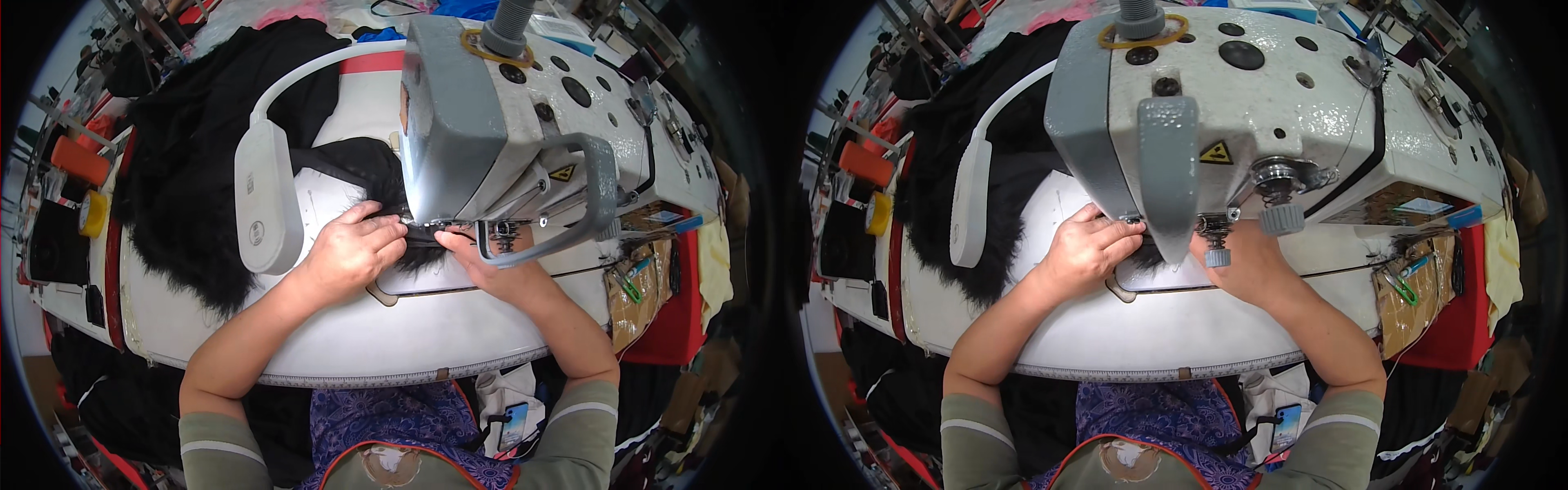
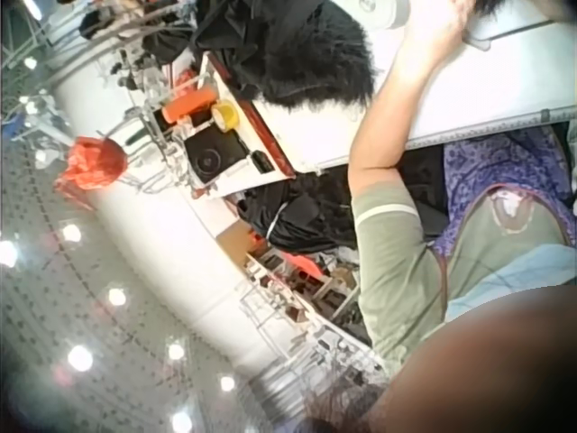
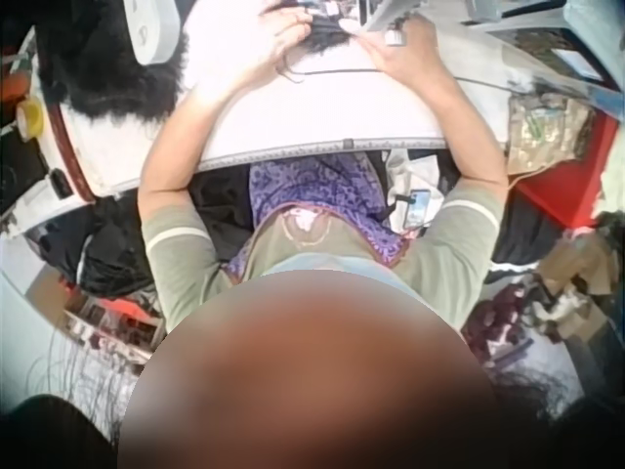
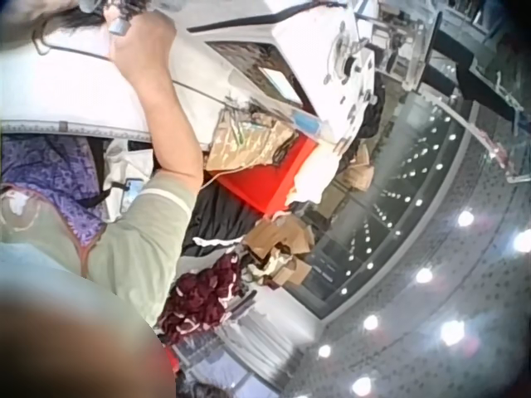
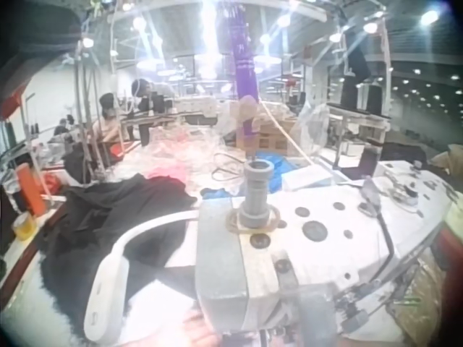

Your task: Sewing a black furry trim onto a fabric garment piece using an industrial sewing machine.

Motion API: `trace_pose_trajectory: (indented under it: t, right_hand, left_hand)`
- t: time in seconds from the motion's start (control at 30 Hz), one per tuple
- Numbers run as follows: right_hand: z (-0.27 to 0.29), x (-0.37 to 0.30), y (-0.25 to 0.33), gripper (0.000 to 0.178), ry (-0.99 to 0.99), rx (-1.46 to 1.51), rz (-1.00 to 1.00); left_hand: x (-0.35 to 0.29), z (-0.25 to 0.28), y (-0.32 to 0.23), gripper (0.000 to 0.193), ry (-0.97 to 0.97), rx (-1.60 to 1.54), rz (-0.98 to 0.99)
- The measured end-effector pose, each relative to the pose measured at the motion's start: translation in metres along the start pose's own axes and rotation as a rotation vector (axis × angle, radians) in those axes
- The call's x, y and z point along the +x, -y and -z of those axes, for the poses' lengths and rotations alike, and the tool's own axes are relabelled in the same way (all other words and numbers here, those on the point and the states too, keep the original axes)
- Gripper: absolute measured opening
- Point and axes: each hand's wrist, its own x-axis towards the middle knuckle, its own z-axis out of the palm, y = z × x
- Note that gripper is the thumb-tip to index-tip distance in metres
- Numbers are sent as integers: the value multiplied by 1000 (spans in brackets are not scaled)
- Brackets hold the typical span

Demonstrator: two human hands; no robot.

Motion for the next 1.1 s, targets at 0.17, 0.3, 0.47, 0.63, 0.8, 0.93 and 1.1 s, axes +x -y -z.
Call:
trace_pose_trajectory:
  t: [0.17, 0.3, 0.47, 0.63, 0.8, 0.93, 1.1]
  right_hand:
    - [10, -2, 7, 31, -70, -83, 52]
    - [18, 0, 17, 34, -102, -215, 135]
    - [18, -2, 19, 36, -79, -240, 75]
    - [14, -2, 17, 38, -97, -220, 95]
    - [17, 1, 23, 36, -99, -225, 50]
    - [12, -2, 17, 34, -64, -215, 29]
    - [1, -7, 7, 33, -130, -218, 39]
  left_hand:
    - [0, 10, -6, 10, 78, -14, 27]
    - [-2, 12, -14, 21, 114, -58, 97]
    - [-1, 15, -19, 28, 141, -87, 177]
    - [2, 16, -19, 36, 232, -61, 134]
    - [3, 16, -20, 41, 212, -78, 172]
    - [3, 17, -20, 43, 211, -90, 173]
    - [9, 19, -17, 45, 223, -103, 114]
